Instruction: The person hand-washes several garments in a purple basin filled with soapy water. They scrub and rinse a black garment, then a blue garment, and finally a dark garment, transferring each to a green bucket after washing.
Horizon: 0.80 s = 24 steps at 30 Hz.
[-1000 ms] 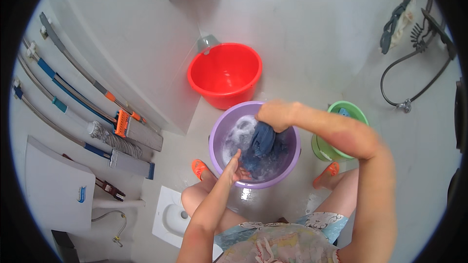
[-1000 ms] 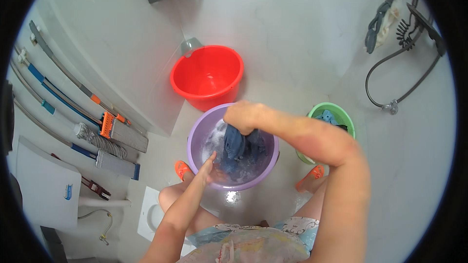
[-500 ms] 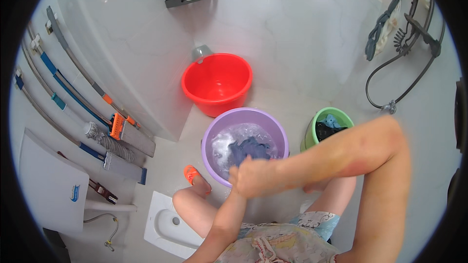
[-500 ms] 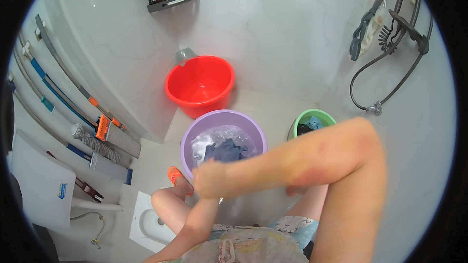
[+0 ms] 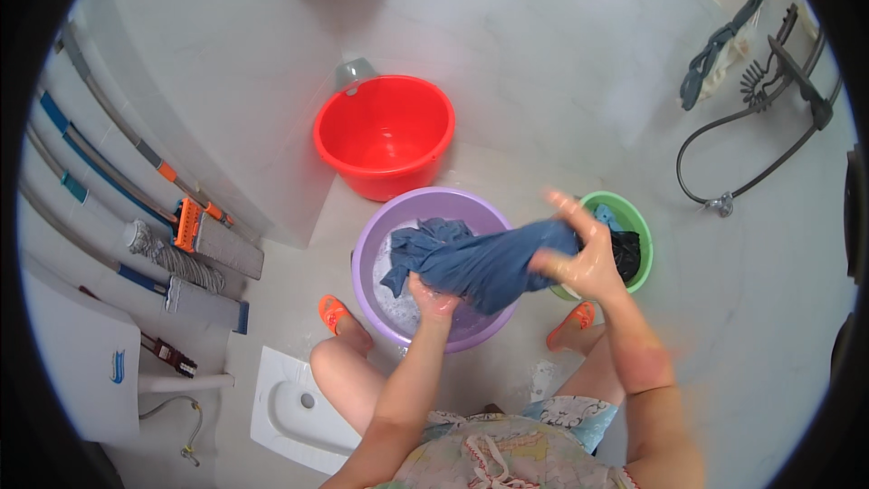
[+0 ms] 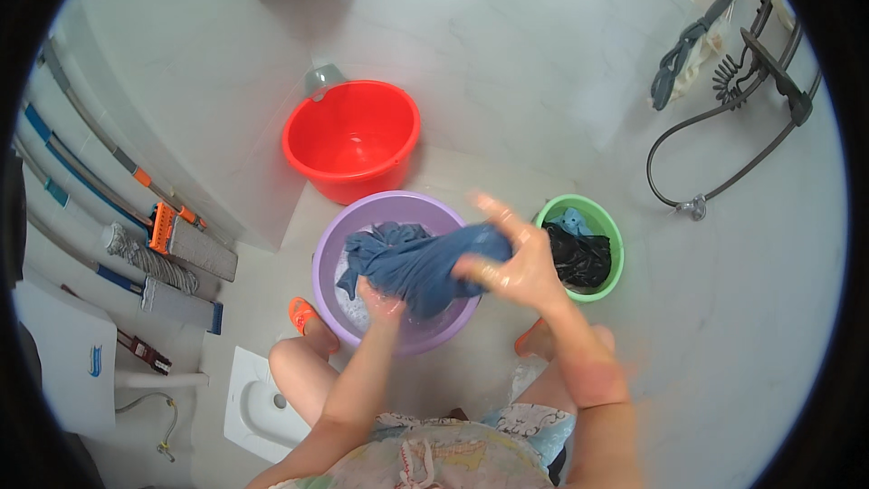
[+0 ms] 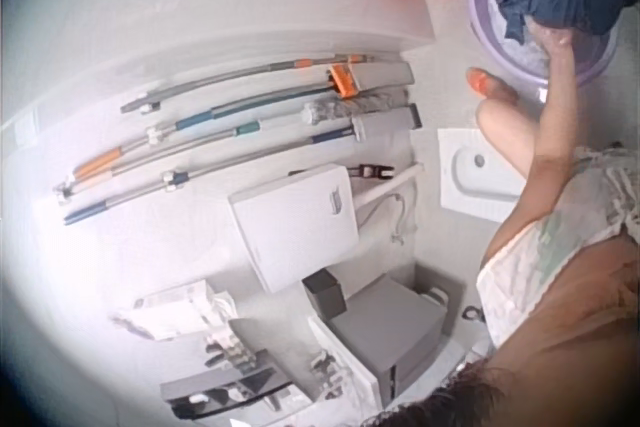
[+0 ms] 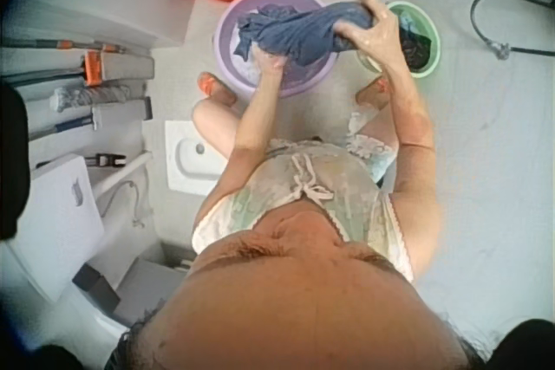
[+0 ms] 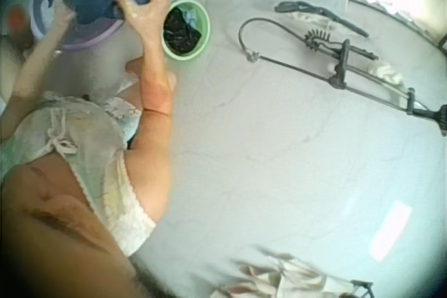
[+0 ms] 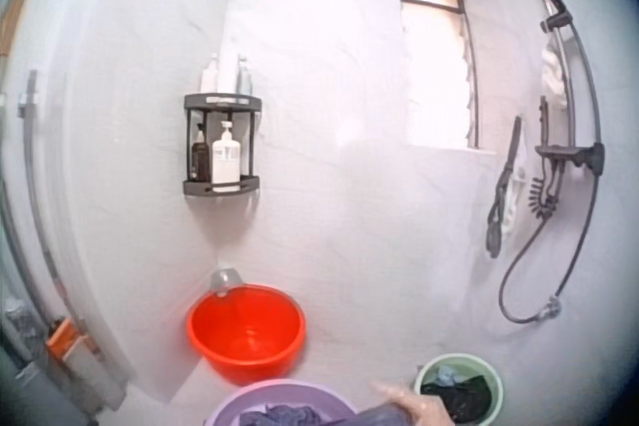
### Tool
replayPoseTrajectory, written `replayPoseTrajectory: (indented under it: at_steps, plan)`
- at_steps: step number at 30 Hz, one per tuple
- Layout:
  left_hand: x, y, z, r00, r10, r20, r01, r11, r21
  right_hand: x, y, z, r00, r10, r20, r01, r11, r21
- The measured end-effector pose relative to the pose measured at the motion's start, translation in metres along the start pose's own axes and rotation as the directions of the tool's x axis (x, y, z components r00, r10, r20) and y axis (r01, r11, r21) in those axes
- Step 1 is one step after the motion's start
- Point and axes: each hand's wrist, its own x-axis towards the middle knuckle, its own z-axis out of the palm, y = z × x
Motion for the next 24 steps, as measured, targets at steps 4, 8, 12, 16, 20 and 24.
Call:
replayPoseTrajectory:
  at_steps: [4, 8, 12, 16, 20, 24]
  plan:
    - [-0.002, 0.033, 0.025, 0.984, -0.146, 0.102, 0.135, 0.984, 0.113, 0.005, 0.110, 0.040, 0.775, 0.592, -0.222, -0.347, 0.692, 0.633]
    - [0.008, 0.059, 0.030, 0.973, -0.228, 0.024, 0.208, 0.920, 0.331, 0.011, 0.182, 0.096, 0.556, 0.827, 0.085, -0.738, 0.444, 0.508]
    - [0.025, 0.070, 0.011, 0.975, -0.198, -0.106, 0.224, 0.876, 0.428, 0.035, 0.196, 0.138, 0.263, 0.915, 0.306, -0.965, 0.242, 0.105]
    - [0.035, 0.079, -0.004, 0.945, -0.323, 0.050, 0.292, 0.903, 0.317, 0.050, 0.191, 0.176, -0.008, 0.885, 0.465, -0.949, 0.139, -0.282]
    - [0.043, 0.079, -0.012, 0.934, -0.334, 0.127, 0.300, 0.926, 0.229, 0.037, 0.192, 0.215, -0.232, 0.805, 0.546, -0.954, -0.078, -0.291]
    - [0.053, 0.078, -0.018, 0.923, -0.383, 0.038, 0.373, 0.916, 0.149, 0.013, 0.204, 0.244, -0.341, 0.687, 0.642, -0.938, -0.199, -0.285]
